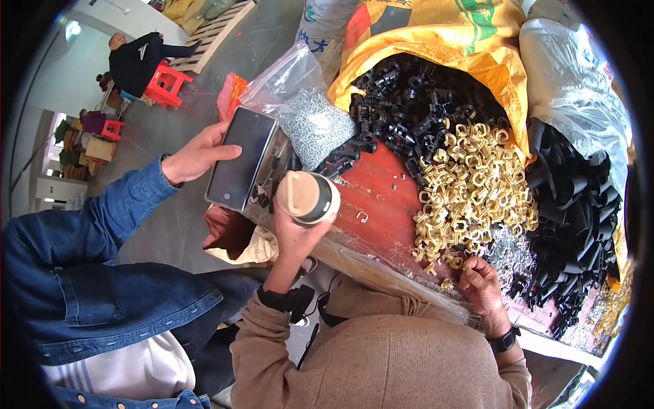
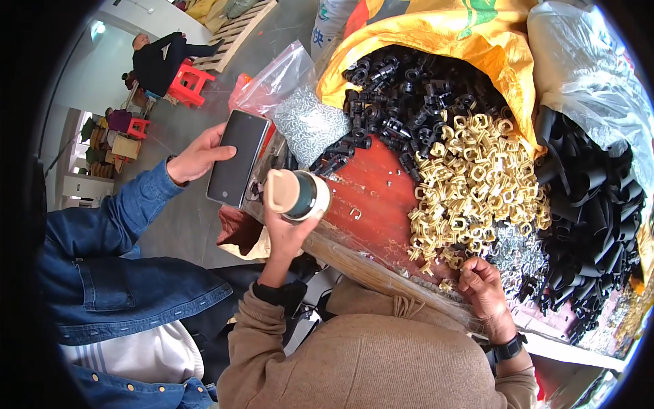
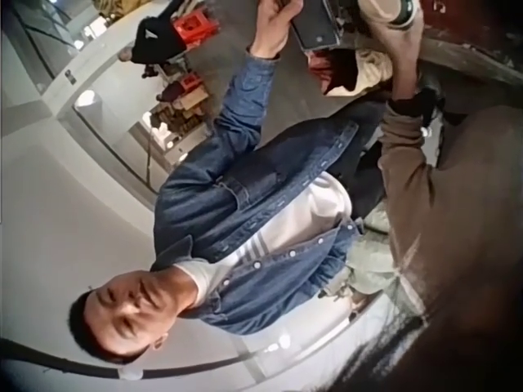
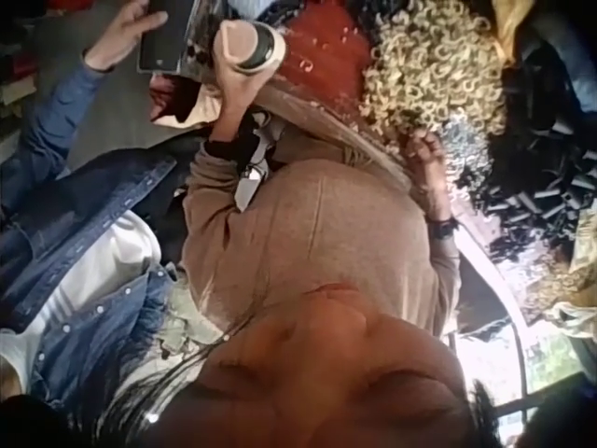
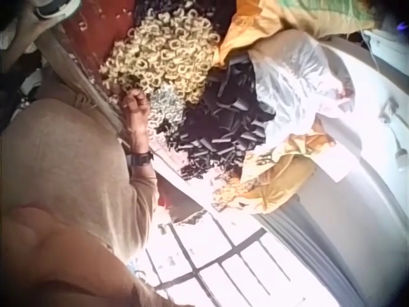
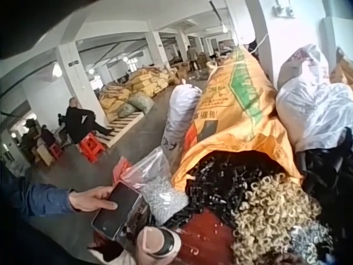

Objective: The person assembles components by hand, picking up a black plastic part and a small metal clip, fitting the clip into the part, and then inserting the assembly into a larger black sleeve.

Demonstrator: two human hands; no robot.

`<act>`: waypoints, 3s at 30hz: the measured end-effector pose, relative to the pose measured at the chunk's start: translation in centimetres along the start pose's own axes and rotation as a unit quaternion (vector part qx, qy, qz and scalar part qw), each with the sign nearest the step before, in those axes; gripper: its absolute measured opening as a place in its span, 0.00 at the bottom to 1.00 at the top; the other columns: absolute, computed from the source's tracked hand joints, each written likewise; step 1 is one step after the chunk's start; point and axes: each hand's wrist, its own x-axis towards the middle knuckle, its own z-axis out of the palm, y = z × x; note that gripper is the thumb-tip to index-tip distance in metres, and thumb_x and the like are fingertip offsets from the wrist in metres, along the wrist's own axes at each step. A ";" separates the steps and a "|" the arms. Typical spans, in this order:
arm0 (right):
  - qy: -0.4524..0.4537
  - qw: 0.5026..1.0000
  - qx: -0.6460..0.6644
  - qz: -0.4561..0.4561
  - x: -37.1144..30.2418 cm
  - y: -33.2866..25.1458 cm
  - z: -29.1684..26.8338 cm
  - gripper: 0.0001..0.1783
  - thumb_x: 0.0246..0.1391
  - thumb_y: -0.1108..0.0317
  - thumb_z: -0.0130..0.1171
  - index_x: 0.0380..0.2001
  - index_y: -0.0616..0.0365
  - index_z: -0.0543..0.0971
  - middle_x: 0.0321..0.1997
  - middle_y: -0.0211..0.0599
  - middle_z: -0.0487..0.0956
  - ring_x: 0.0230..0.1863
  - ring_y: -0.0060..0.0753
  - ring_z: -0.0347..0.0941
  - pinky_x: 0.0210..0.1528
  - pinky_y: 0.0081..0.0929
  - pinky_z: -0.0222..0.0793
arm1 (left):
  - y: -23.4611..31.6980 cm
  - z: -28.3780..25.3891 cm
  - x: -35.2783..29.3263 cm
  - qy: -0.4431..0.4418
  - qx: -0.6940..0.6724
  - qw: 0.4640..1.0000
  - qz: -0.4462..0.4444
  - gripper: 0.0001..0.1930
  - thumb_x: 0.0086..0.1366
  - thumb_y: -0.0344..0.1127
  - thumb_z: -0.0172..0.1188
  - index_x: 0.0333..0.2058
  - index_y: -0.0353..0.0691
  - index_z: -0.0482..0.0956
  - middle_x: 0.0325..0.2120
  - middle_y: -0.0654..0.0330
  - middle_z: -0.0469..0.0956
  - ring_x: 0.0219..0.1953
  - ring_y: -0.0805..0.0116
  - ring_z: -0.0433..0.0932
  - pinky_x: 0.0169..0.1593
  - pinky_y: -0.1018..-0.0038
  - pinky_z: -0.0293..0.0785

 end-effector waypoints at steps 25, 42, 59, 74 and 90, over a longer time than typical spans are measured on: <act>-0.015 0.999 0.025 0.023 0.5 -0.6 -0.3 0.06 0.48 0.69 0.56 0.28 0.58 0.71 0.19 0.25 0.69 0.18 0.17 0.62 0.22 0.14 0.58 | -1.0 0.9 -0.6 0.050 0.131 0.990 0.012 0.43 0.36 0.32 0.68 0.51 0.29 0.53 0.46 0.48 0.63 0.49 0.61 0.65 0.52 0.67 0.61; -0.042 0.999 0.014 0.031 0.3 -0.8 -1.3 0.08 0.47 0.67 0.57 0.27 0.59 0.70 0.19 0.24 0.67 0.18 0.16 0.61 0.21 0.13 0.56 | 0.7 7.4 -2.4 -0.183 0.254 0.945 -0.093 0.36 0.53 0.36 0.54 0.53 0.20 0.45 0.54 0.31 0.45 0.57 0.41 0.48 0.59 0.63 0.47; -0.028 0.999 0.024 0.036 0.3 -1.2 -2.3 0.09 0.45 0.69 0.58 0.29 0.60 0.71 0.19 0.26 0.70 0.18 0.18 0.65 0.22 0.14 0.62 | -0.8 9.5 1.4 -0.107 0.325 0.927 -0.155 0.40 0.51 0.42 0.57 0.51 0.16 0.47 0.54 0.29 0.42 0.57 0.44 0.52 0.55 0.72 0.58; -0.057 0.997 -0.003 0.048 -0.2 -0.5 -1.4 0.02 0.50 0.72 0.52 0.28 0.59 0.72 0.20 0.24 0.70 0.20 0.15 0.63 0.23 0.12 0.60 | -2.3 8.4 0.2 -0.098 0.195 0.953 -0.211 0.45 0.43 0.41 0.65 0.53 0.24 0.49 0.55 0.35 0.46 0.52 0.49 0.59 0.54 0.70 0.58; -0.080 0.993 -0.078 -0.042 0.1 -1.8 -0.3 0.04 0.49 0.74 0.50 0.30 0.58 0.73 0.24 0.21 0.71 0.22 0.12 0.62 0.23 0.12 0.58 | -3.5 7.4 0.0 -0.085 0.055 0.964 -0.246 0.44 0.45 0.35 0.64 0.55 0.24 0.45 0.57 0.40 0.43 0.44 0.62 0.62 0.41 0.75 0.61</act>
